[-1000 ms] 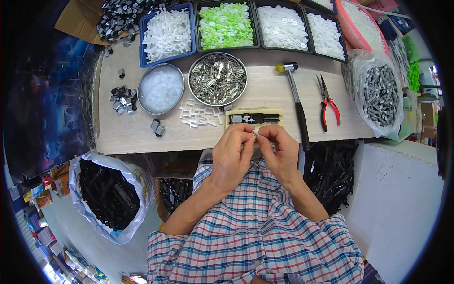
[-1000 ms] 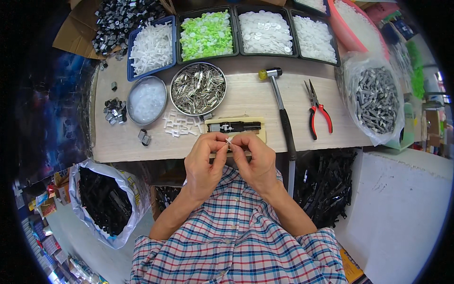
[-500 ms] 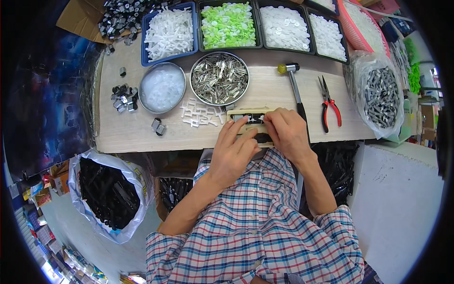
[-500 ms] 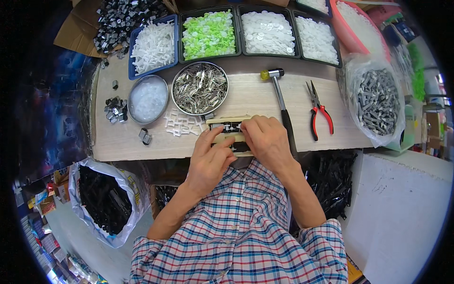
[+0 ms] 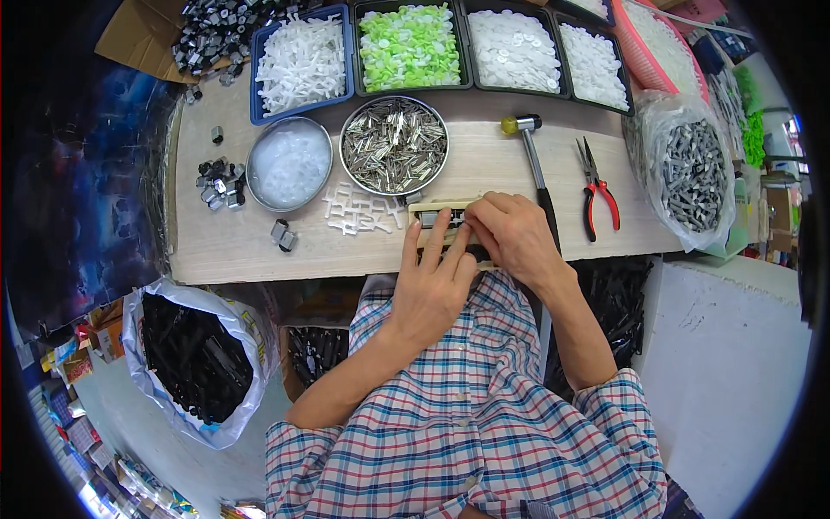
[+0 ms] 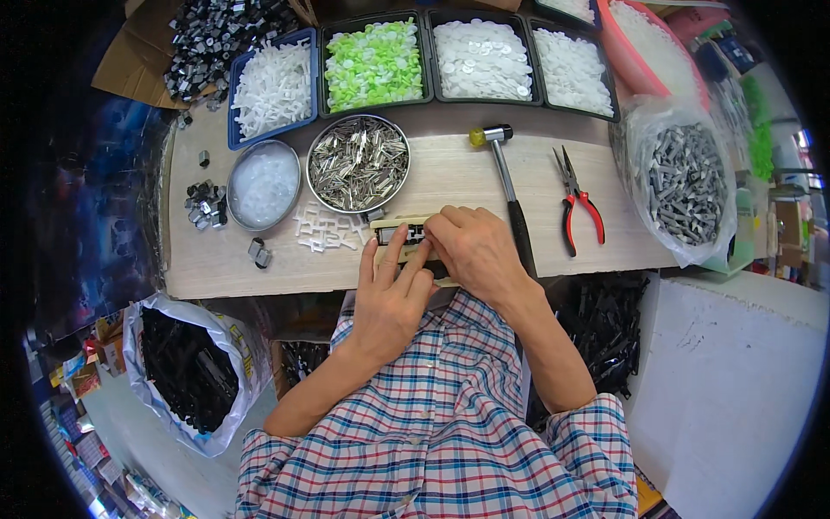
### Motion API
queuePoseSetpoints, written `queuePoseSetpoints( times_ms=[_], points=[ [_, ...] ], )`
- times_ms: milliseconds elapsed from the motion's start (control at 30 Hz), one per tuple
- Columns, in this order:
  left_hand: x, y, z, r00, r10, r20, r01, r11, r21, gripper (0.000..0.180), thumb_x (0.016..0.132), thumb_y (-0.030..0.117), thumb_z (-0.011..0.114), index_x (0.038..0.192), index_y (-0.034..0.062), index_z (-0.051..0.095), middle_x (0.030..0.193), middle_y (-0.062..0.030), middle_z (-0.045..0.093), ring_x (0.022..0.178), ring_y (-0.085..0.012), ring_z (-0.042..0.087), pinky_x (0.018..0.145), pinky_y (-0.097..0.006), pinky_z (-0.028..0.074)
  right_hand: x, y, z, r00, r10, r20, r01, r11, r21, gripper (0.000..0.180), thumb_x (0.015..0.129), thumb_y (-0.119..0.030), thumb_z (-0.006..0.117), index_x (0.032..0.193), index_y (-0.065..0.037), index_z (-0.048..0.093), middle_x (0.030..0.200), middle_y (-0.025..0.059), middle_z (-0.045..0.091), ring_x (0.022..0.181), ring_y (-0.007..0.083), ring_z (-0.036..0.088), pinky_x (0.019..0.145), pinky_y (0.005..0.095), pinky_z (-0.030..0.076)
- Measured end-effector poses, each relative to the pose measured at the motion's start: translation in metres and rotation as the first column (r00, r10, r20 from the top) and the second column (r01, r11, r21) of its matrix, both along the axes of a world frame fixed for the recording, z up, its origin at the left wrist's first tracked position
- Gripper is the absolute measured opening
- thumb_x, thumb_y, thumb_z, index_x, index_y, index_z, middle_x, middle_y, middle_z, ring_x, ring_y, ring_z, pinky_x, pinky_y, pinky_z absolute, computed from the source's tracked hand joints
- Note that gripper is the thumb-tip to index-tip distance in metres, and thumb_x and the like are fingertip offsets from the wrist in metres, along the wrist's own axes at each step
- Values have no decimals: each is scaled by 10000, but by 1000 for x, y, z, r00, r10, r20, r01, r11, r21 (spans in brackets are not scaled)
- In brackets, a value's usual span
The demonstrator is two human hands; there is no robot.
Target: Assembling small mechanical components at a workstation using pliers and a small hammer.
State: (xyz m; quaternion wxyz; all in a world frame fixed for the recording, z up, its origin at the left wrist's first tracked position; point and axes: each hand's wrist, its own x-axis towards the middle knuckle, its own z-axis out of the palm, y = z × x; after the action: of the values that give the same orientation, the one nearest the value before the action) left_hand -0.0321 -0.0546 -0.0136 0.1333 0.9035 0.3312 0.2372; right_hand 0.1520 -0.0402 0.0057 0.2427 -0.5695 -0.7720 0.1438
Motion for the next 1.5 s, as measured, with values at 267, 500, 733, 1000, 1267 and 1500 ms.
queuePoseSetpoints(
  times_ms=[267, 500, 733, 1000, 1267, 1500],
  points=[
    [9, -10, 1, 993, 36, -112, -24, 995, 100, 104, 859, 119, 599, 861, 16, 584, 1293, -233, 648, 1359, -403, 504, 1140, -637, 310, 20, 3, 9, 961, -109, -254, 103, 994, -37, 69, 912, -38, 664, 971, -4, 649, 848, 134, 643, 738, 307, 642, 667, 375, 504],
    [10, -11, -2, 991, -7, -137, 26, 990, 135, 112, 860, 112, 594, 870, 1, 583, 1322, -284, 616, 1321, -382, 532, 1132, -600, 348, 155, 78, 7, 762, -646, 46, 498, 630, 595, 235, 899, 20, 574, 1123, 12, 645, 1054, 221, 656, 949, 362, 645, 802, 461, 508],
    [12, -11, -2, 994, 11, -108, 0, 994, 105, 112, 871, 118, 596, 875, 8, 574, 1310, -278, 623, 1317, -378, 534, 1136, -604, 341, 235, 140, -5, 568, -772, 285, 616, 629, 474, 193, 858, 4, 556, 1037, 11, 627, 1107, 203, 636, 1035, 452, 598, 871, 525, 509],
    [11, -9, -2, 997, 23, -67, -19, 998, 63, 178, 904, 164, 652, 862, 17, 562, 1309, -255, 628, 1315, -370, 532, 1145, -617, 316, 259, 156, -9, 723, -652, 226, 589, 754, 292, 164, 875, -62, 613, 1028, -39, 670, 1030, 184, 674, 988, 388, 664, 848, 478, 530],
    [4, 4, 2, 998, -35, 51, 35, 999, 7, 193, 914, 174, 656, 856, 13, 568, 1264, -243, 653, 1297, -381, 544, 1140, -592, 346, 239, 139, -2, 798, -575, 182, 496, 797, 345, 151, 878, -64, 648, 1019, -12, 658, 959, 196, 682, 917, 379, 671, 811, 441, 521],
    [-3, 22, 21, 885, 62, 462, 15, 987, -163, 129, 928, 99, 659, 884, 2, 587, 987, -163, 650, 1026, -367, 632, 918, -500, 493, 148, 95, 8, 867, -492, -82, 468, 746, 474, 96, 922, -33, 657, 1007, -5, 693, 947, 152, 703, 850, 258, 682, 758, 348, 525]
  ],
)
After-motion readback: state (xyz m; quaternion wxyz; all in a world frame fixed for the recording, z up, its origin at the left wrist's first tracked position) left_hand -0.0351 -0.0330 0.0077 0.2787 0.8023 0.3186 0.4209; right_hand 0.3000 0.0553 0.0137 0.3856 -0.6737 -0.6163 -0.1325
